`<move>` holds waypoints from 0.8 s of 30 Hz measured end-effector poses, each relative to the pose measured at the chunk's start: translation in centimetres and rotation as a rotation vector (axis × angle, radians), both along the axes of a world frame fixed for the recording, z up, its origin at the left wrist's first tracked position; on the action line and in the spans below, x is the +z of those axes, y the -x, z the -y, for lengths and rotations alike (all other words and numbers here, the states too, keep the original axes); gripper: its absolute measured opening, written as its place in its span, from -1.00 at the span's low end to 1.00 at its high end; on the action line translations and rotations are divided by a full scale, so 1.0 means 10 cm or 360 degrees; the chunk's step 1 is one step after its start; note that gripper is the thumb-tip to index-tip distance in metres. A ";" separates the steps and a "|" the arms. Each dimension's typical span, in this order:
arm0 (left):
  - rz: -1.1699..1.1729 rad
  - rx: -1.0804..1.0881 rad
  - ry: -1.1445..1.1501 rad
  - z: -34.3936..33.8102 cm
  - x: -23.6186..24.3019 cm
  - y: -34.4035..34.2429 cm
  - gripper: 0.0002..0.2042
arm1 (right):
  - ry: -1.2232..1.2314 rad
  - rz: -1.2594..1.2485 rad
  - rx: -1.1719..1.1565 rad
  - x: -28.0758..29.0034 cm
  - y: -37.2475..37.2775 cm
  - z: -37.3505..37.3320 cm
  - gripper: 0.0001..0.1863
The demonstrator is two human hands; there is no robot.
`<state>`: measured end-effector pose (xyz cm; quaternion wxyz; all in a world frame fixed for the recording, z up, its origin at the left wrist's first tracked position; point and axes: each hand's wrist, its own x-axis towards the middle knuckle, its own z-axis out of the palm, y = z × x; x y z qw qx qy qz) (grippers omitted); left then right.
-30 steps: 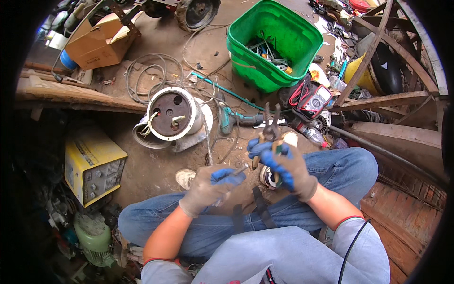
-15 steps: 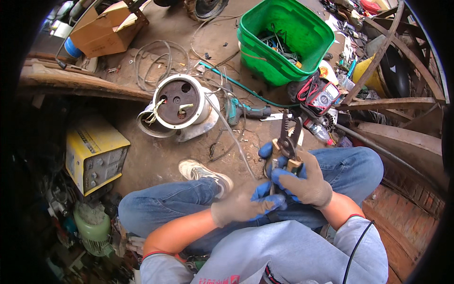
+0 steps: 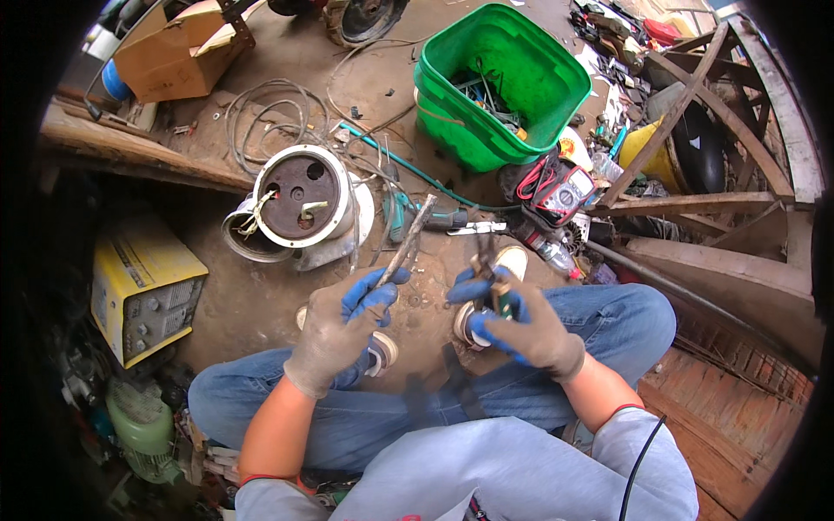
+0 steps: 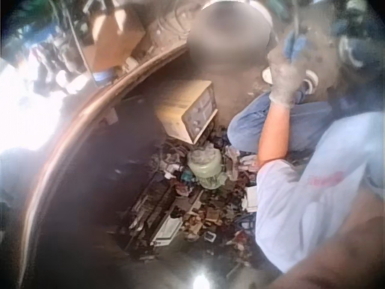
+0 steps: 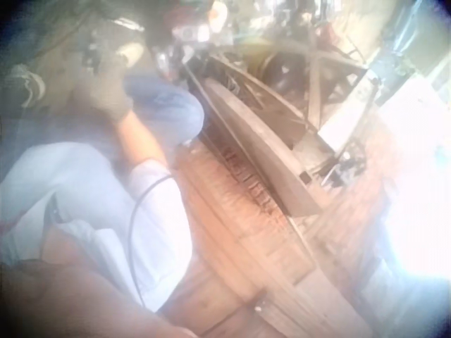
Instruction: The person sits on the floor and uses pliers to strip insulation from wires connected to a disassembled electric motor. They then insert the stripped wire ends into a small black connector and secure them.
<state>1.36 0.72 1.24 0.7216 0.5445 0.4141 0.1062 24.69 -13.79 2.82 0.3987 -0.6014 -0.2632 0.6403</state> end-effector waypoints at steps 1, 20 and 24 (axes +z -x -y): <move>-0.0005 -0.0011 -0.0080 -0.02 0.01 0.01 -0.72 | -0.0059 0.0036 0.0104 -0.07 0.04 0.02 -0.56; -0.0228 -0.0534 -0.0732 -0.06 -0.09 0.09 -0.78 | 0.0154 0.0410 0.0607 -0.11 0.25 -0.12 -0.40; -0.0281 -0.0524 -0.0885 -0.06 -0.05 0.08 -0.69 | 0.0246 0.0303 0.0348 -0.09 0.29 -0.10 -0.31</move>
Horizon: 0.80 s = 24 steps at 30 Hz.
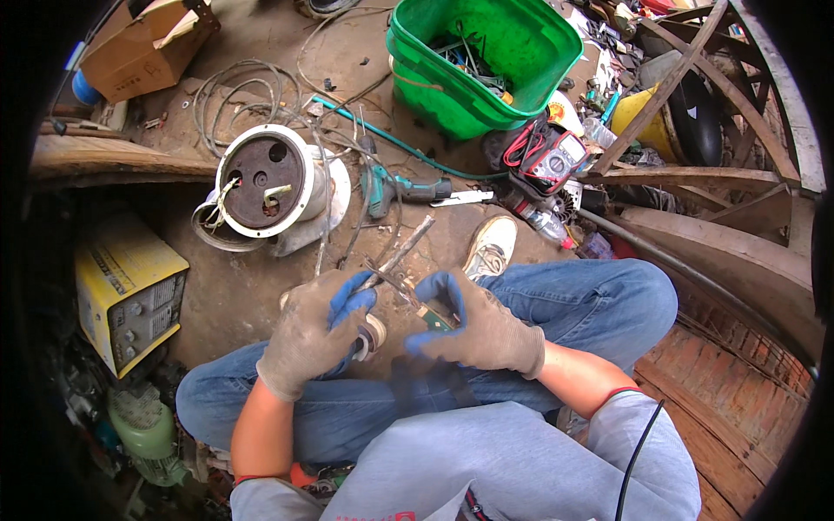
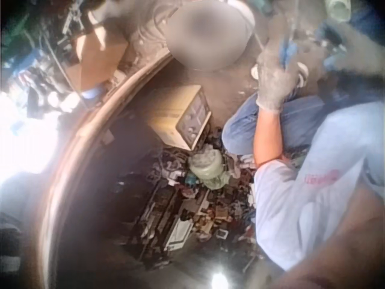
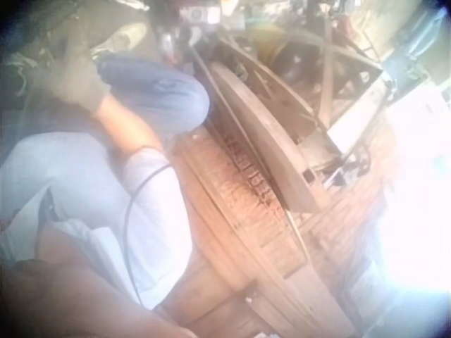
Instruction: The person sits on the floor and uses pliers to strip insulation from wires connected to a disassembled electric motor. They then insert the stripped wire ends into a small black connector and secure them.
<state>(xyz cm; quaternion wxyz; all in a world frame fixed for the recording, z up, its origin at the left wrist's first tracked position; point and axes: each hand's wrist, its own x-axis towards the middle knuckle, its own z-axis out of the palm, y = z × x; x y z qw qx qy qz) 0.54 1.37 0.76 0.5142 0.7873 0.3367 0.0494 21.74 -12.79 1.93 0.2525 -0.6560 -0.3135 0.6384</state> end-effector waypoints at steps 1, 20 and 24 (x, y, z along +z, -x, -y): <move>0.0120 0.0081 -0.0072 0.05 -0.03 -0.03 -0.70 | -0.0078 0.0038 -0.0033 -0.07 0.02 0.04 -0.28; 0.0159 0.0041 -0.0118 0.11 -0.15 -0.01 -0.67 | -0.0142 0.0136 0.0449 -0.49 0.16 0.22 -0.15; 0.0112 0.0096 0.0040 0.08 -0.06 -0.06 -0.69 | -0.0189 0.0082 0.0473 -0.45 0.11 0.19 -0.11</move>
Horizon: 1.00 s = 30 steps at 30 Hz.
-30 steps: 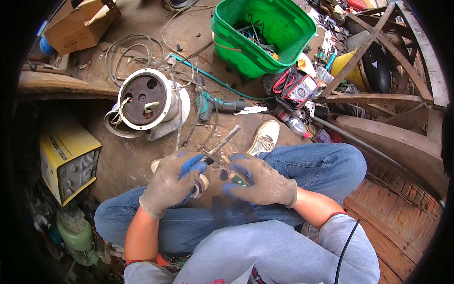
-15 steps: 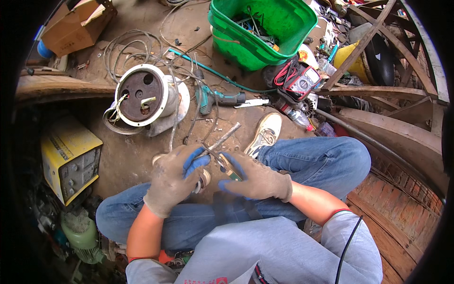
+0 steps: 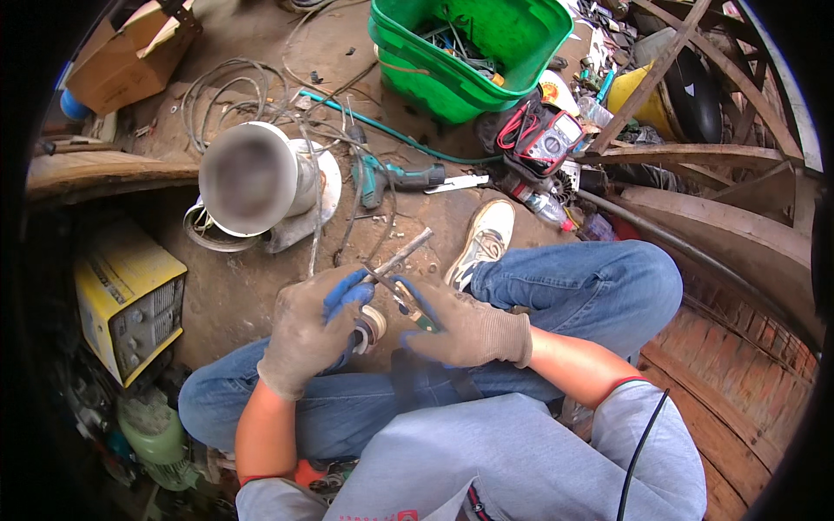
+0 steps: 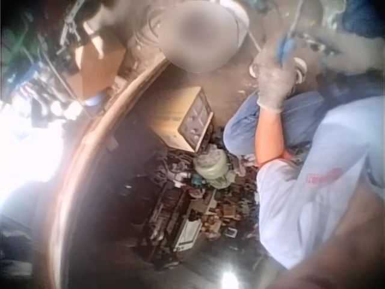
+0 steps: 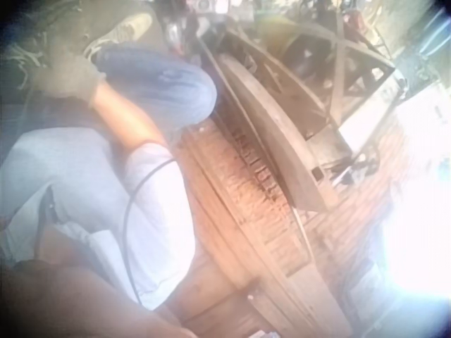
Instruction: The person sits on the floor and uses pliers to strip insulation from wires connected to a disassembled electric motor. They then insert the stripped wire ends into a small black connector and secure them.
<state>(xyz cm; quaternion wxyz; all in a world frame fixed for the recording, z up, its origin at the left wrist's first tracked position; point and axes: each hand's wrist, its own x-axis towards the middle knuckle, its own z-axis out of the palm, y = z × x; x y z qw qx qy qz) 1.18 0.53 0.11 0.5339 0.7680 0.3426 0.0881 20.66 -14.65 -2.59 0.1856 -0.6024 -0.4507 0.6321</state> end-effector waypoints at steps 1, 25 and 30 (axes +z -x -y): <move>-0.0031 0.0024 0.0068 -0.01 0.02 0.00 -0.70 | -0.0001 -0.0011 0.0023 0.01 -0.01 -0.01 -0.09; -0.0144 -0.0168 0.0251 -0.06 -0.07 0.12 -0.68 | 0.0161 -0.0005 -0.0147 0.02 0.12 -0.03 -0.20; -0.0173 -0.0186 0.0250 -0.05 -0.07 0.12 -0.65 | 0.0205 -0.0021 0.0050 -0.05 0.08 -0.02 -0.10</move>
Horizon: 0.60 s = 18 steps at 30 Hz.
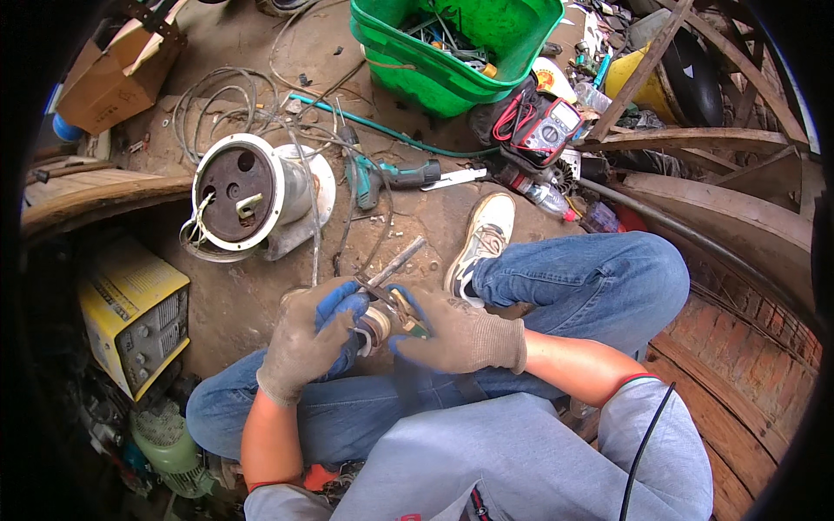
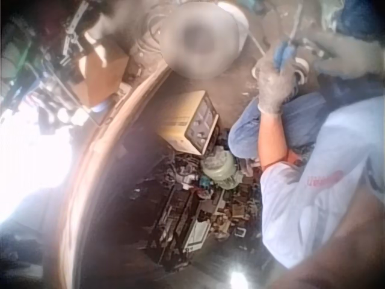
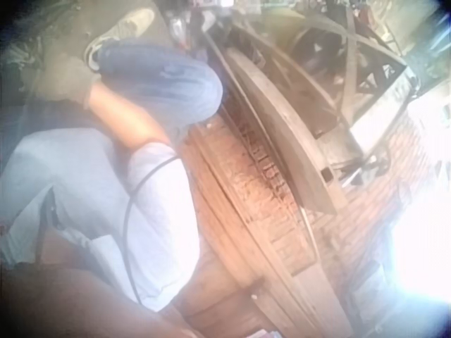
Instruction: The person sits on the floor and uses pliers to strip insulation from wires connected to a disassembled electric motor. They then insert the stripped wire ends into a small black connector and secure them.
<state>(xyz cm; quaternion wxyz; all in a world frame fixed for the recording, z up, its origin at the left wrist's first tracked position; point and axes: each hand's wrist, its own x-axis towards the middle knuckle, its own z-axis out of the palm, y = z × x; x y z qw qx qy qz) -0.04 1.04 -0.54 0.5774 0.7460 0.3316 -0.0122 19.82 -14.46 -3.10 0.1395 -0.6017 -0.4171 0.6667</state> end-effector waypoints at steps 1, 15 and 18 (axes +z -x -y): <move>0.0029 -0.0027 -0.0044 -0.01 0.01 -0.01 -0.65 | 0.0002 0.0001 0.0003 -0.01 0.00 0.00 -0.09; -0.0120 -0.0011 0.0094 -0.03 0.05 -0.05 -0.65 | 0.0004 -0.0015 0.0010 -0.03 -0.01 0.01 -0.11; -0.0093 -0.0005 0.0023 -0.01 0.07 -0.04 -0.67 | -0.0055 0.0071 -0.0003 0.00 0.01 0.01 -0.12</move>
